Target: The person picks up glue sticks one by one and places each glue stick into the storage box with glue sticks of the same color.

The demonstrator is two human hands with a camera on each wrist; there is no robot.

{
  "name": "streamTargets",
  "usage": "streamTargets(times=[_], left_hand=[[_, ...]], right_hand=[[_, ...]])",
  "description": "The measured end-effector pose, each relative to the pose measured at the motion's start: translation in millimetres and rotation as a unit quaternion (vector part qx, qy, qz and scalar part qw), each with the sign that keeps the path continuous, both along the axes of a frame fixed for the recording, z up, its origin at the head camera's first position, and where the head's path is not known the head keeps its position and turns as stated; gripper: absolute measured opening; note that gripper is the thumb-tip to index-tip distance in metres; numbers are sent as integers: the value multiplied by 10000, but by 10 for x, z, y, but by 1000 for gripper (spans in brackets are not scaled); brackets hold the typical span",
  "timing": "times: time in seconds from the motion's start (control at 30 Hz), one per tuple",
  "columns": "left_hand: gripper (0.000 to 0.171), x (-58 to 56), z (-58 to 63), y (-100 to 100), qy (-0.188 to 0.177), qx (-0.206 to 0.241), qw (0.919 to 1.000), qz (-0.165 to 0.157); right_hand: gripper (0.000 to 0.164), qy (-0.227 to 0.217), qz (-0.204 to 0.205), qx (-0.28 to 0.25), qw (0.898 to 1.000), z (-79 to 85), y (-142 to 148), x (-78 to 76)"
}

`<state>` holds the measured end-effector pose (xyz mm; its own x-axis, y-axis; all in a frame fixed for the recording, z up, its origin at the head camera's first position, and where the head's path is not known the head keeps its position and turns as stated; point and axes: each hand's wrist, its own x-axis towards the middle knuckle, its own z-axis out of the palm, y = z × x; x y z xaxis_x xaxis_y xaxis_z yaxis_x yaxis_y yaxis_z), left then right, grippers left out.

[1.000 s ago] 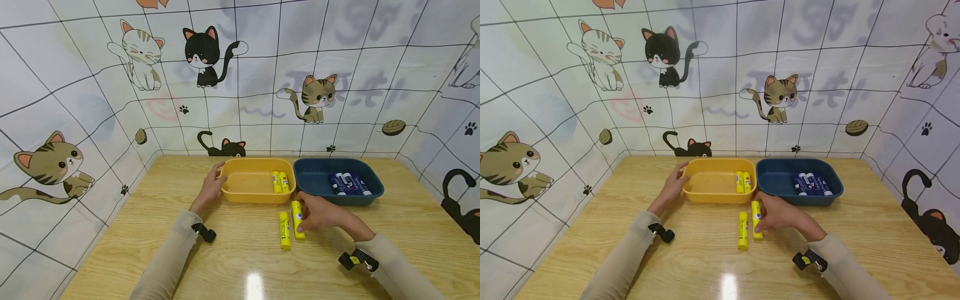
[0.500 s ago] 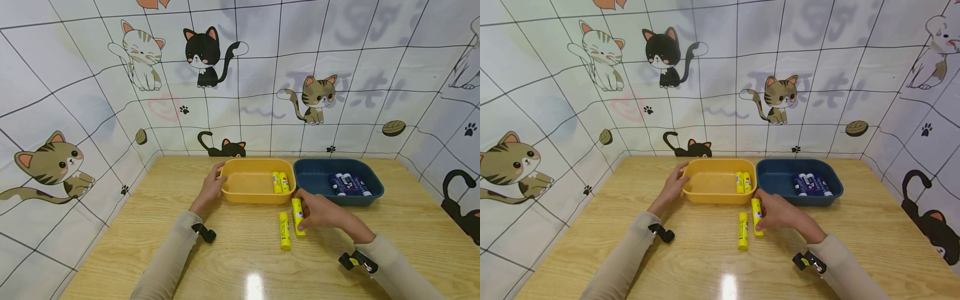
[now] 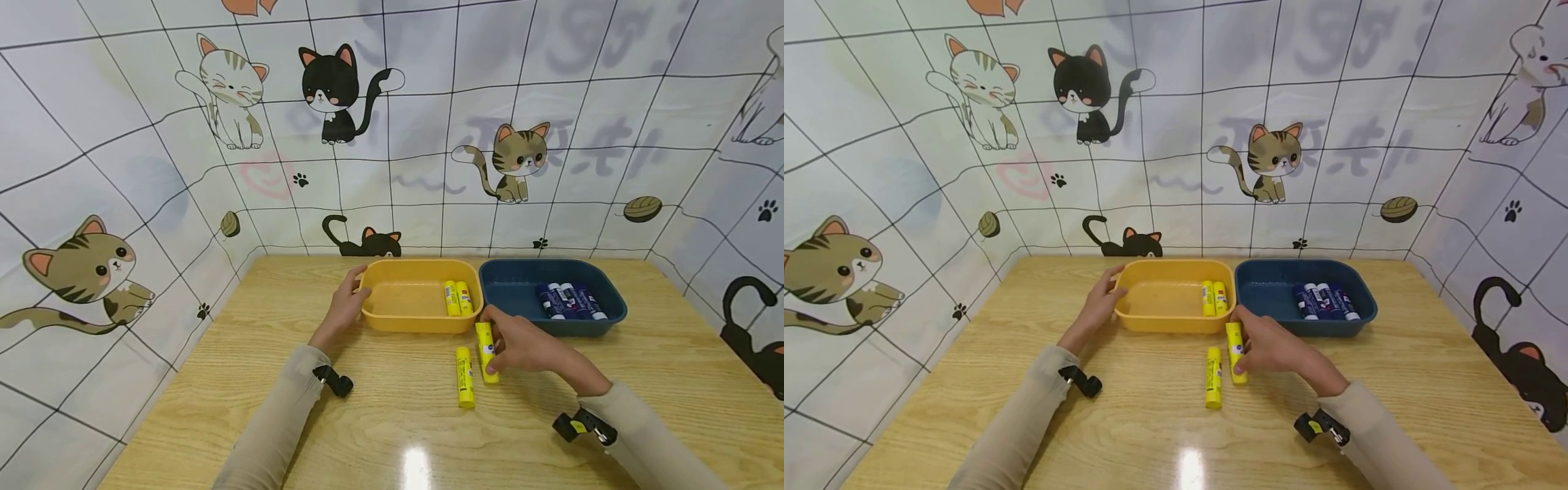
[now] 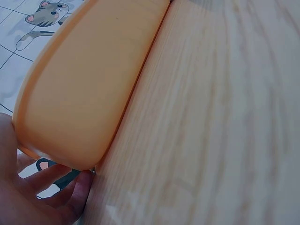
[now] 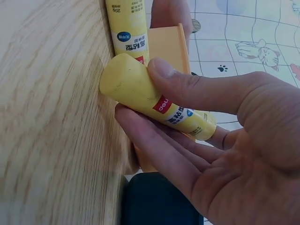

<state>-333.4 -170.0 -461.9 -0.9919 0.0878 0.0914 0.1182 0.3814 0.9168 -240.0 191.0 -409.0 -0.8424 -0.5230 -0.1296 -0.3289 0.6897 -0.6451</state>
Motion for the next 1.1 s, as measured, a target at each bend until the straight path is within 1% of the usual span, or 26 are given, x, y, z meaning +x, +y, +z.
streamTargets(times=[0.2, 0.37, 0.57, 0.73, 0.87, 1.1], left_hand=[[56, 12, 0, 2, 22, -50, 10000, 11], [54, 13, 6, 3, 7, -42, 10000, 14], [54, 13, 12, -3, -83, -27, 10000, 15], [54, 15, 20, 2, -120, -59, 9999, 13], [53, 12, 28, 2, -75, -37, 10000, 14], [55, 13, 9, 9, -97, -82, 9999, 43]], right_hand=[[75, -44, 58, -59, 10000, -3, 4, -4], [72, 114, 106, -107, 9998, 7, 5, -7], [68, 339, 160, -344, 9987, -2, 19, -16], [65, 332, 135, -447, 9984, 25, 25, -9], [63, 451, 122, -470, 9978, 55, 21, -14], [60, 507, 157, -531, 9972, 50, 5, -34]])
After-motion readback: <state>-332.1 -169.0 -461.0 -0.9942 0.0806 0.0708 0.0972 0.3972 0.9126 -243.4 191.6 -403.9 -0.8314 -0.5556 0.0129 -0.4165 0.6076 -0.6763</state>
